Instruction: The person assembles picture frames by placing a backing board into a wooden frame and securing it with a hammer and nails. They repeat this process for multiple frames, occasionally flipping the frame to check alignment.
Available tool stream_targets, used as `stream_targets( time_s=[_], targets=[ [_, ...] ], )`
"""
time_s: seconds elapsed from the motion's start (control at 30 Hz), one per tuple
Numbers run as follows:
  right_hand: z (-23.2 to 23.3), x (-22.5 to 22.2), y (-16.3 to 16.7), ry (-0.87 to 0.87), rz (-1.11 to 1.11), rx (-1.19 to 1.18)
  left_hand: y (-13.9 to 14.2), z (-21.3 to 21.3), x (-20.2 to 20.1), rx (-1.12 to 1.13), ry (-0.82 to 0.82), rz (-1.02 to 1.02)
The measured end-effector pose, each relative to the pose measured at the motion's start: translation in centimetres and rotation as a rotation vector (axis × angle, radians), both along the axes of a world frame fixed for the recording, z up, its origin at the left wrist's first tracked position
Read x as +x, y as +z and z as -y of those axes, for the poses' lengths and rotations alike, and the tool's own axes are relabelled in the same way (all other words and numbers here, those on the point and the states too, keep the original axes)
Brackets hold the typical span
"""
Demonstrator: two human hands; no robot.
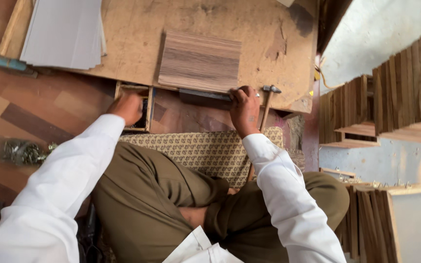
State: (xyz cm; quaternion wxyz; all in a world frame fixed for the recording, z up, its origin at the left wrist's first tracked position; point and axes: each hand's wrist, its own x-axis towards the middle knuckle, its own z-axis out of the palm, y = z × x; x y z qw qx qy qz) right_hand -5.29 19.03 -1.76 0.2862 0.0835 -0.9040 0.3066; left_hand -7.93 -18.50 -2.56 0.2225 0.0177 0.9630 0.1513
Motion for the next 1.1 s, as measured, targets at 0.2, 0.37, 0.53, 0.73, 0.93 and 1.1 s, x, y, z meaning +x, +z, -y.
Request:
stream_targets(
  time_s=[0.2, 0.37, 0.53, 0.73, 0.93, 1.1],
  targets=[
    [0.5, 1.1, 0.6, -0.065, -0.026, 0.161, -2.3, -0.5, 0.7, -0.136, -0.137, 0.081],
    [-0.1, 1.1, 0.1, -0.097, -0.01, 0.085, -2.0, -1.3, 0.2, -0.183, -0.234, 0.04],
    [-1.4, 1.3, -0.8, -0.092, 0.011, -0.021, -0.8, -2.2, 1.2, 0.024, -0.098, -0.004],
    [-2.5, 0.9, -1.5, -0.081, 0.015, -0.186, 0.0, -3.7, 1.7, 0.249, 0.117, 0.016],
    [-2.8, 0.8, -1.7, -0.028, 0.01, -0.292, 1.0, -3.3, 2.2, 0.24, -0.112, -0.48],
    [-2.4, 0.7, -1.7, -0.03, -0.017, -0.209, 2.9, -2.5, 2.8, 0.535, 0.216, -0.206]
  ],
)
